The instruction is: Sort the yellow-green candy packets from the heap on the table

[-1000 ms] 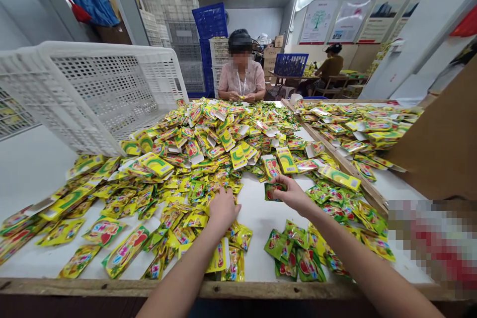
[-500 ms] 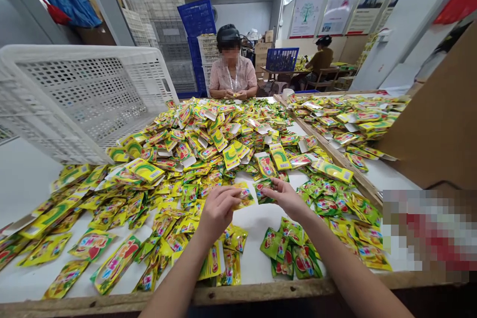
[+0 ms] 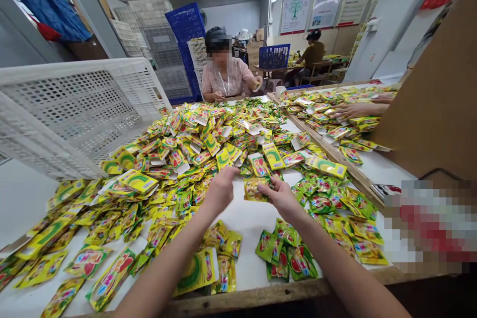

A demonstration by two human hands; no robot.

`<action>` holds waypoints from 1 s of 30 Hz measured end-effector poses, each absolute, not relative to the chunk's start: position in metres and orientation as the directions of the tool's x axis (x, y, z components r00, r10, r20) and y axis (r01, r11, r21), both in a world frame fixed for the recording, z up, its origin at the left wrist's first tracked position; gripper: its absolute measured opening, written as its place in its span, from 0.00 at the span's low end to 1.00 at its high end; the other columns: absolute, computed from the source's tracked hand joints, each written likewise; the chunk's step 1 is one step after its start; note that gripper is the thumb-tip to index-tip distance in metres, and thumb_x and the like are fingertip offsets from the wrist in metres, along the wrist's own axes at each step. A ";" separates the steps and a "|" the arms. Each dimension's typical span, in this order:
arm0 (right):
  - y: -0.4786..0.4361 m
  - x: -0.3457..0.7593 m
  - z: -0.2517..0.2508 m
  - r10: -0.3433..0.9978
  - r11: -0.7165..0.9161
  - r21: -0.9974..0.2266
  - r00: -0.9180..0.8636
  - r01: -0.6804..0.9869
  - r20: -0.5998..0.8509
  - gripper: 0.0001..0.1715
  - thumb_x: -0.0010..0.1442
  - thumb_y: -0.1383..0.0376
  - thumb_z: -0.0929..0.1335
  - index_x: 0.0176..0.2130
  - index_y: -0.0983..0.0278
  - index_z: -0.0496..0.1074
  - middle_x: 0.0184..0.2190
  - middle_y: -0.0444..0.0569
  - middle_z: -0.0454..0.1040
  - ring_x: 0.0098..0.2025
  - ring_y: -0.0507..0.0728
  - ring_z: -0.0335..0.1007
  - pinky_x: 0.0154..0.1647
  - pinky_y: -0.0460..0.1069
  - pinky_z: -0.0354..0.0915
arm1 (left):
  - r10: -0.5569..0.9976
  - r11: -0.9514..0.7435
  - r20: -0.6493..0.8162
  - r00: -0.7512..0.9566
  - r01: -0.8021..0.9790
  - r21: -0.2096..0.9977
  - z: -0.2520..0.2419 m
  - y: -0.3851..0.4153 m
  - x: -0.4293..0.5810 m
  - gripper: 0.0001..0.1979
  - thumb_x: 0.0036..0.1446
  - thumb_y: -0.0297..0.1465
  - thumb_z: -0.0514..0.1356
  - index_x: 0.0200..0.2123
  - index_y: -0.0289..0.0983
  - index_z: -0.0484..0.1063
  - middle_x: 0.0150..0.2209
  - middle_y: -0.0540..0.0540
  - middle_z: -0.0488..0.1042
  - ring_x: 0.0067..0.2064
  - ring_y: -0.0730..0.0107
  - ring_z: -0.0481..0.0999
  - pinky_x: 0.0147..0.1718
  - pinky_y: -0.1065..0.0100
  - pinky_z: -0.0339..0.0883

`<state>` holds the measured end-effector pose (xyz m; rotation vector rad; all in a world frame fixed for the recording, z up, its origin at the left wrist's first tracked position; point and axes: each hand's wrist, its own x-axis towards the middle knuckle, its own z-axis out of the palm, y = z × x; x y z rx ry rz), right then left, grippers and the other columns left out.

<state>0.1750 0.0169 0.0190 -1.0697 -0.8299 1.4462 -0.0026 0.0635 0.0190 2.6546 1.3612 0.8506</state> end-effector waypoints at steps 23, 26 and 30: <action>0.031 0.189 0.019 0.978 -0.082 -0.917 0.146 -0.390 -0.150 0.27 0.32 0.55 0.77 0.32 0.63 0.70 0.31 0.48 0.78 0.34 0.59 0.75 0.32 0.50 0.70 | 0.873 -0.469 0.231 0.429 0.869 0.157 0.021 0.156 0.004 0.26 0.47 0.15 0.52 0.49 0.38 0.67 0.54 0.39 0.67 0.56 0.56 0.64 0.56 0.51 0.50; 0.033 0.194 0.018 0.975 -0.055 -0.922 0.178 -0.383 -0.132 0.28 0.32 0.54 0.76 0.33 0.63 0.70 0.31 0.48 0.78 0.33 0.59 0.75 0.32 0.50 0.70 | 0.878 -0.468 0.236 0.415 0.848 0.249 0.027 0.160 0.002 0.21 0.45 0.18 0.57 0.45 0.37 0.70 0.48 0.39 0.70 0.50 0.55 0.69 0.51 0.55 0.58; 0.036 0.199 0.015 0.962 0.008 -0.918 0.252 -0.397 -0.101 0.29 0.32 0.53 0.76 0.33 0.64 0.69 0.29 0.47 0.78 0.31 0.57 0.75 0.31 0.49 0.69 | 0.877 -0.477 0.266 0.399 0.785 0.395 0.039 0.150 -0.013 0.16 0.49 0.29 0.60 0.44 0.37 0.70 0.41 0.43 0.74 0.44 0.61 0.73 0.44 0.63 0.65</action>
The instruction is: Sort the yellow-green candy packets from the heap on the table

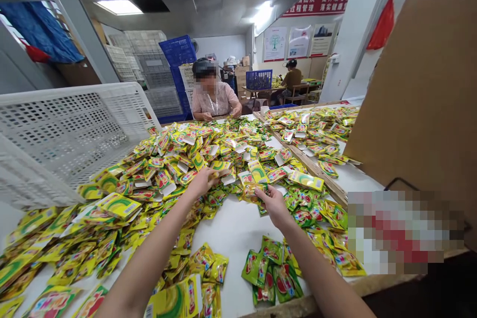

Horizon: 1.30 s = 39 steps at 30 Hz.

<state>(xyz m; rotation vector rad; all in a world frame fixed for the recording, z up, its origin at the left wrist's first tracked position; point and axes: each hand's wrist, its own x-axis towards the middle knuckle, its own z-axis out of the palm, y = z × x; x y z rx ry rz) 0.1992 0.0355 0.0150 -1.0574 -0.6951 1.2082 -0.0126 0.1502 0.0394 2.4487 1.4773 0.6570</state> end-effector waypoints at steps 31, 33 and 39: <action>-0.001 0.168 0.017 0.982 0.072 -0.996 -0.181 0.055 0.061 0.17 0.45 0.55 0.72 0.32 0.65 0.74 0.30 0.46 0.73 0.29 0.54 0.70 0.30 0.50 0.71 | 0.811 -0.538 0.397 0.429 0.814 0.220 -0.003 -0.002 -0.007 0.19 0.45 0.37 0.61 0.41 0.38 0.61 0.35 0.45 0.74 0.35 0.59 0.75 0.29 0.65 0.66; -0.003 0.163 0.014 0.996 0.075 -0.995 -0.051 0.065 0.072 0.24 0.44 0.55 0.73 0.39 0.65 0.73 0.25 0.44 0.72 0.27 0.54 0.69 0.29 0.50 0.70 | 0.834 -0.502 0.402 0.378 0.821 0.271 -0.003 -0.004 -0.005 0.21 0.45 0.38 0.61 0.42 0.39 0.61 0.34 0.45 0.74 0.35 0.59 0.75 0.29 0.65 0.66; -0.014 0.146 0.001 0.852 0.325 -0.885 0.303 0.334 0.427 0.16 0.49 0.55 0.71 0.35 0.62 0.71 0.31 0.48 0.73 0.33 0.56 0.68 0.37 0.53 0.65 | 0.899 -0.405 0.367 0.237 0.769 0.495 -0.002 -0.013 0.006 0.20 0.46 0.43 0.60 0.39 0.40 0.59 0.31 0.48 0.73 0.31 0.63 0.75 0.27 0.67 0.65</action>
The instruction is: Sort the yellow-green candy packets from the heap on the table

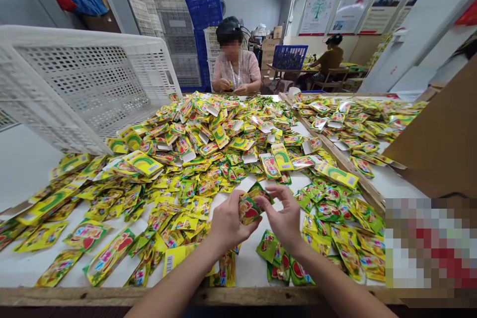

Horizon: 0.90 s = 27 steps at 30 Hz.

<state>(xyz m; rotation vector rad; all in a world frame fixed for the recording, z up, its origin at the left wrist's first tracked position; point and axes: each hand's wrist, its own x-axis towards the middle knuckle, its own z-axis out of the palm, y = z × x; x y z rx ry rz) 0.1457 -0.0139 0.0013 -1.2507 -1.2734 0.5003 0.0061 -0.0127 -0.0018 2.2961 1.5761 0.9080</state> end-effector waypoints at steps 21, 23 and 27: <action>-0.011 0.148 0.008 0.984 0.142 -0.958 -0.144 0.251 0.108 0.13 0.52 0.57 0.68 0.28 0.64 0.74 0.26 0.46 0.74 0.31 0.56 0.68 0.40 0.52 0.64 | 0.833 -0.509 0.481 0.274 0.720 0.472 0.004 -0.003 -0.003 0.24 0.44 0.39 0.63 0.45 0.38 0.64 0.42 0.41 0.72 0.43 0.56 0.72 0.41 0.56 0.67; -0.008 0.153 0.011 0.989 0.114 -0.989 -0.107 0.097 0.104 0.16 0.52 0.55 0.68 0.34 0.65 0.73 0.31 0.48 0.76 0.33 0.56 0.70 0.39 0.51 0.65 | 0.881 -0.461 0.421 0.217 0.599 0.655 0.012 -0.002 -0.005 0.28 0.46 0.42 0.63 0.49 0.38 0.61 0.45 0.41 0.71 0.43 0.59 0.72 0.41 0.59 0.68; -0.002 0.157 0.011 0.983 0.111 -0.993 -0.148 0.032 0.105 0.18 0.52 0.52 0.68 0.34 0.65 0.71 0.31 0.50 0.76 0.35 0.57 0.72 0.41 0.53 0.67 | 0.970 -0.191 0.133 0.204 0.298 0.935 0.010 -0.003 -0.007 0.20 0.53 0.44 0.57 0.44 0.38 0.61 0.31 0.50 0.72 0.20 0.77 0.69 0.19 0.72 0.65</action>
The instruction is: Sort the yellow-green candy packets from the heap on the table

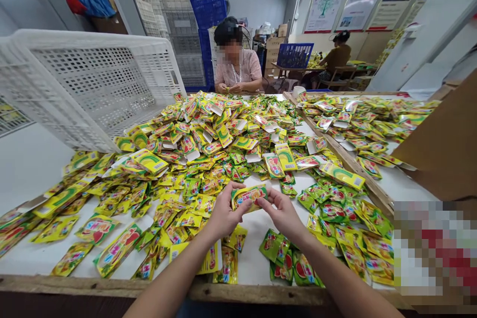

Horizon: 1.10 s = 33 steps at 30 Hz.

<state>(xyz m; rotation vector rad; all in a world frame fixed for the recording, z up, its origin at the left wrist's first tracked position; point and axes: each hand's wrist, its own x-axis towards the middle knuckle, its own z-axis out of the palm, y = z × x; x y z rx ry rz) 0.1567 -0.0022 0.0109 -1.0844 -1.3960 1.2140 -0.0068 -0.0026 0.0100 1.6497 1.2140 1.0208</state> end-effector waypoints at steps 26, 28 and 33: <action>0.047 0.220 0.009 0.994 -0.105 -0.207 0.100 0.973 -0.032 0.12 0.53 0.60 0.67 0.33 0.68 0.74 0.36 0.60 0.76 0.41 0.64 0.73 0.37 0.53 0.65 | 0.784 -0.324 0.361 -0.505 0.163 0.932 0.019 0.022 -0.054 0.17 0.54 0.38 0.56 0.45 0.39 0.60 0.37 0.48 0.66 0.32 0.74 0.68 0.31 0.72 0.65; 0.039 0.200 -0.006 0.989 -0.143 -0.118 0.139 0.983 -0.046 0.10 0.54 0.66 0.65 0.33 0.70 0.73 0.35 0.65 0.75 0.40 0.67 0.73 0.36 0.54 0.64 | 0.769 -0.324 0.354 -0.532 0.153 0.933 0.017 0.024 -0.054 0.16 0.53 0.38 0.57 0.44 0.39 0.60 0.36 0.49 0.65 0.31 0.75 0.67 0.30 0.72 0.65; 0.035 0.189 -0.017 0.989 -0.148 -0.135 0.148 0.980 -0.010 0.14 0.55 0.77 0.59 0.37 0.71 0.72 0.35 0.67 0.75 0.37 0.65 0.74 0.33 0.51 0.62 | 0.740 -0.314 0.382 -0.554 0.218 0.924 0.016 0.030 -0.061 0.14 0.53 0.38 0.55 0.42 0.38 0.61 0.33 0.49 0.65 0.30 0.74 0.68 0.30 0.71 0.65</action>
